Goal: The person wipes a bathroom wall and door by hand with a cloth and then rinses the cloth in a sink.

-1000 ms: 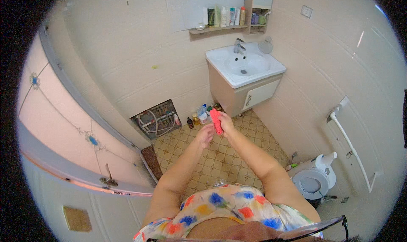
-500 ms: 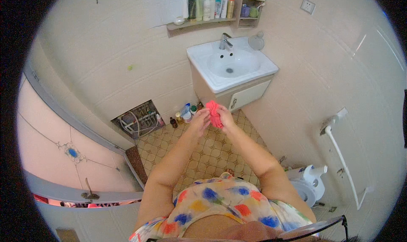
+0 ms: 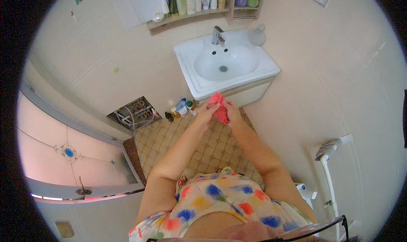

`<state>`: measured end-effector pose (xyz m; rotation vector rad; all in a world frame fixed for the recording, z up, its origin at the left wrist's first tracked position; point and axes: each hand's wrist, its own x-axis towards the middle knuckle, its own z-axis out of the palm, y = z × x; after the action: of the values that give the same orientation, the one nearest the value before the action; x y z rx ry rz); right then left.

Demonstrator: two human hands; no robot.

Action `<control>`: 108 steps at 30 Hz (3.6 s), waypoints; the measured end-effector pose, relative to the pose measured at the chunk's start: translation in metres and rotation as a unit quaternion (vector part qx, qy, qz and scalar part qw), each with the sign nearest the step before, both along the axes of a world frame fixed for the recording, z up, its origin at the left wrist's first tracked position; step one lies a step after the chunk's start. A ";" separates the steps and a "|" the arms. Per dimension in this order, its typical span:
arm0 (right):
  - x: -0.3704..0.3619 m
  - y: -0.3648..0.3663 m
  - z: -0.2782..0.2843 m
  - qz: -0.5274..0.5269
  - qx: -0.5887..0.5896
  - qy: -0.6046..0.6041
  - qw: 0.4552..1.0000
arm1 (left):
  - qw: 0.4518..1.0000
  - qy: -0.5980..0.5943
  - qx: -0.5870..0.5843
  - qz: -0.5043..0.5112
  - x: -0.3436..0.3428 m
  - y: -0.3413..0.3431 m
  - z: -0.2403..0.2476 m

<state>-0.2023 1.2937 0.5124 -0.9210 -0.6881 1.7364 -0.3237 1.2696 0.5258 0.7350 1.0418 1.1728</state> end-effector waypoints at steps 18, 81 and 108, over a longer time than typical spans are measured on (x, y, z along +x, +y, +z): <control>0.029 0.089 0.028 -0.168 0.026 0.039 0.985 | 0.999 -0.016 0.016 0.044 -0.072 0.137 0.022; -0.002 0.351 -0.048 0.224 0.334 -0.541 0.738 | 0.918 -0.339 -0.193 0.068 0.028 0.410 -0.239; 0.042 0.422 -0.171 0.199 0.227 -0.419 0.856 | 0.891 -0.331 -0.264 0.162 0.064 0.403 -0.178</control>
<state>-0.1603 1.7154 0.3417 -1.2399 -1.8869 1.3354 -0.2596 1.6727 0.3481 -0.2815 0.8420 1.2115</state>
